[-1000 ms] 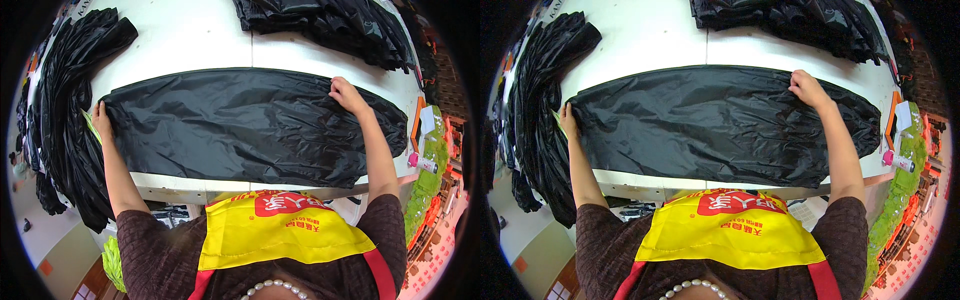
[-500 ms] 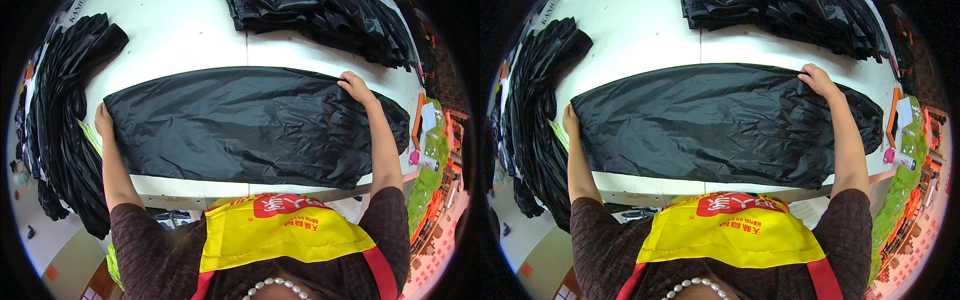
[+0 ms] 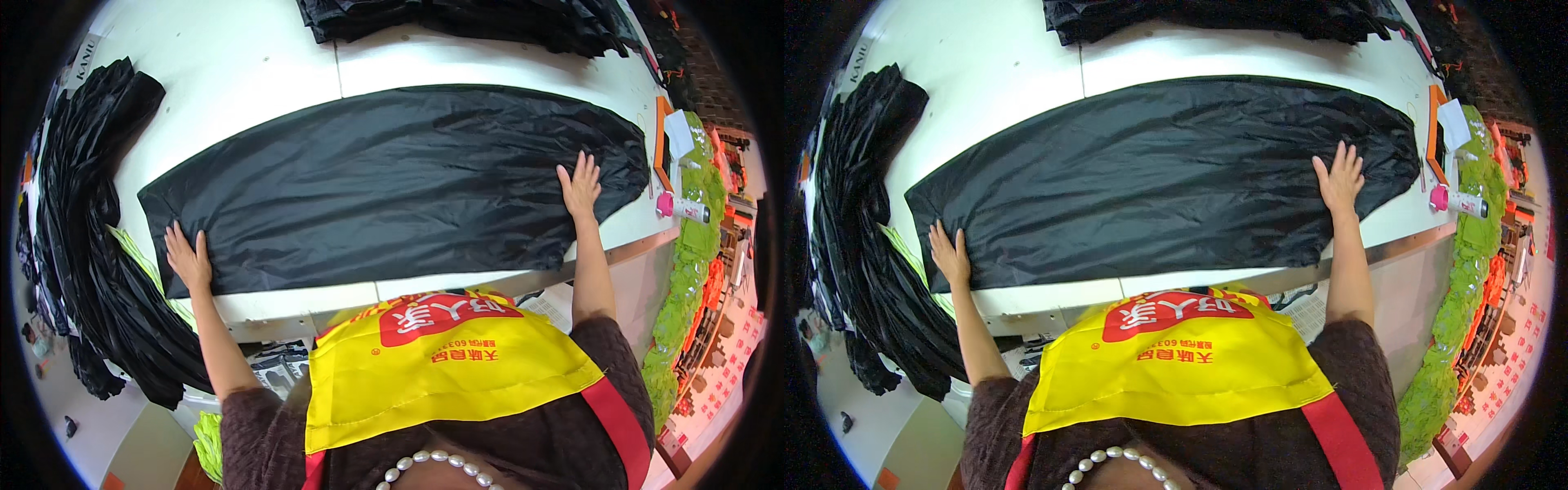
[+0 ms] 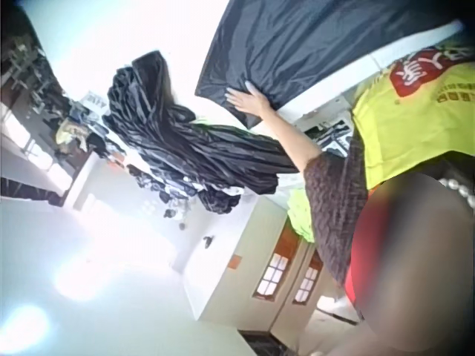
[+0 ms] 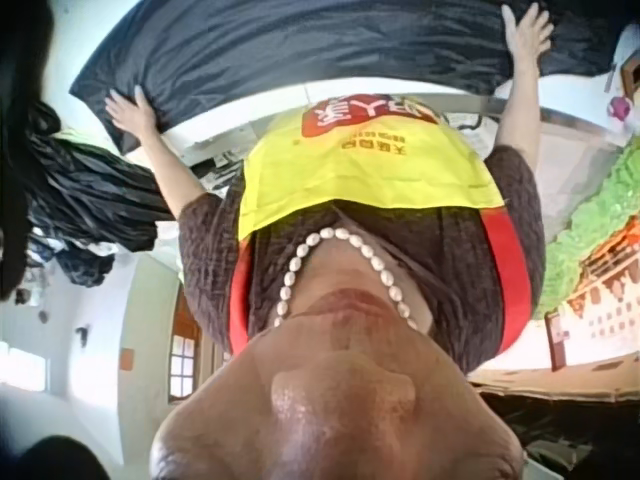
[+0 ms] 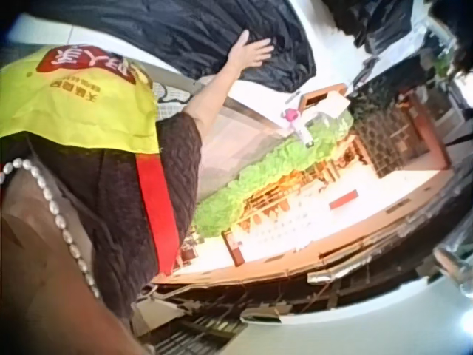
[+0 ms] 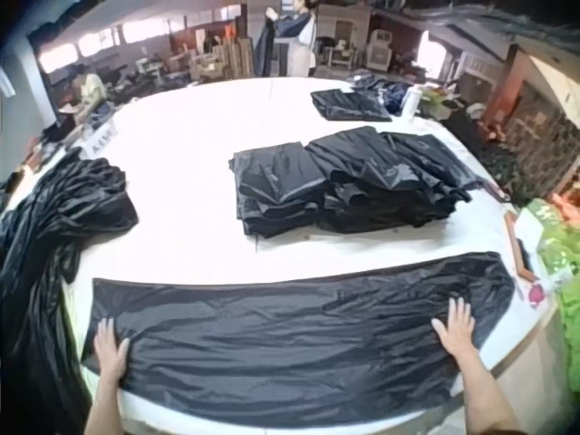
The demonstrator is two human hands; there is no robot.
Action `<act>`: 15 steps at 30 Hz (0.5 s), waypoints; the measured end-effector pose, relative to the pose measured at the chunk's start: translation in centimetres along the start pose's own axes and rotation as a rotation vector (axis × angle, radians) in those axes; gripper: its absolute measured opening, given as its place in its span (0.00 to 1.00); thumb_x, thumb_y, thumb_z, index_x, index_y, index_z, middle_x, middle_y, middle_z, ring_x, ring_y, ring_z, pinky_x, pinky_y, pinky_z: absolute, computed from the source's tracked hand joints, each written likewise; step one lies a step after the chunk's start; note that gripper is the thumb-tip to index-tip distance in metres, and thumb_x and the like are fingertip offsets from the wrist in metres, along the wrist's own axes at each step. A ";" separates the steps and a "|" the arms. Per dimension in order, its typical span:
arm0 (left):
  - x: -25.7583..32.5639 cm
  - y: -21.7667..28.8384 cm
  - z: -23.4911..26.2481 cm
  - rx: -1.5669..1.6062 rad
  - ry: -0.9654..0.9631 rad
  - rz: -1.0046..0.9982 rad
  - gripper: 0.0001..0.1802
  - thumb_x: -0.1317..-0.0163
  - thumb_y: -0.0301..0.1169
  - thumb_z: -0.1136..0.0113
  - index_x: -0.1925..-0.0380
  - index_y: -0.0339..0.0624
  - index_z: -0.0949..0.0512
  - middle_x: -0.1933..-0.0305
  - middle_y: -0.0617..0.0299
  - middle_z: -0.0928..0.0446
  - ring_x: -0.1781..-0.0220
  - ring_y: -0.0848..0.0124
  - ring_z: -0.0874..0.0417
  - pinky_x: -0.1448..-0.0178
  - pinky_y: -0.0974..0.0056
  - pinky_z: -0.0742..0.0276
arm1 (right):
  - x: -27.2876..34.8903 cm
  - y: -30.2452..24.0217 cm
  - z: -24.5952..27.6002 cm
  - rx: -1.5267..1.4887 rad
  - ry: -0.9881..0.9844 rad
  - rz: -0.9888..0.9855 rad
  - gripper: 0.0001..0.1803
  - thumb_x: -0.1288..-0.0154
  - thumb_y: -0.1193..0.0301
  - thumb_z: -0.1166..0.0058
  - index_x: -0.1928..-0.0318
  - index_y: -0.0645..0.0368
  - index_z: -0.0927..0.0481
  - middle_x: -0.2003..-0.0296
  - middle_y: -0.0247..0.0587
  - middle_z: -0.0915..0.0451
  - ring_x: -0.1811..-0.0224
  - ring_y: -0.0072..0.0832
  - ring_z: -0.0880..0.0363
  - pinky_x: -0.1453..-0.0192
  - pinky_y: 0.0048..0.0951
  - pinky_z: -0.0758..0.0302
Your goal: The person repeatedly picks up black trousers from a pile, unfolds them, and folds them into a compact rectangle on a white table. The folded trousers are stacked in a neat pile as the process continues.
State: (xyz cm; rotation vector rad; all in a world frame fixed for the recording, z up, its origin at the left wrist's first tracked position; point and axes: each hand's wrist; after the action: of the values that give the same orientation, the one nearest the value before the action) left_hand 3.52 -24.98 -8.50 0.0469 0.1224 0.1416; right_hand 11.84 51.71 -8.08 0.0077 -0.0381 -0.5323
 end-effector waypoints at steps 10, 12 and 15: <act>11.4 7.4 7.4 0.278 -0.059 -0.631 0.31 0.49 0.35 0.42 0.43 0.37 0.33 0.38 0.47 0.35 0.34 0.53 0.37 0.31 0.48 0.49 | 7.4 7.5 6.3 -0.079 0.181 0.605 0.41 0.59 0.87 0.54 0.37 0.60 0.39 0.37 0.53 0.40 0.32 0.48 0.45 0.31 0.44 0.47; 12.9 8.0 6.2 0.204 -0.118 -0.657 0.27 0.48 0.30 0.46 0.45 0.37 0.31 0.40 0.47 0.33 0.35 0.53 0.36 0.31 0.47 0.48 | 8.6 8.0 5.3 -0.106 0.165 0.637 0.41 0.58 0.86 0.53 0.37 0.59 0.38 0.36 0.49 0.40 0.32 0.46 0.46 0.32 0.47 0.48; 11.5 7.3 4.6 0.127 -0.036 -0.662 0.28 0.52 0.23 0.51 0.45 0.37 0.31 0.43 0.49 0.30 0.39 0.53 0.32 0.33 0.48 0.44 | 7.1 6.9 4.9 0.026 0.276 0.617 0.38 0.60 0.83 0.47 0.40 0.59 0.34 0.39 0.45 0.35 0.34 0.43 0.42 0.36 0.50 0.45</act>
State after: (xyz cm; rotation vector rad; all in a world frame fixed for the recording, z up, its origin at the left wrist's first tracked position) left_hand 14.36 -16.28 -4.88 0.1328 0.1053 -0.5287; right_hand 21.26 54.04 -2.85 0.0916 0.2173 0.0895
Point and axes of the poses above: each hand's wrist, its own x-axis away from the middle knuckle, its own z-axis out of the back of the hand, y = z × x
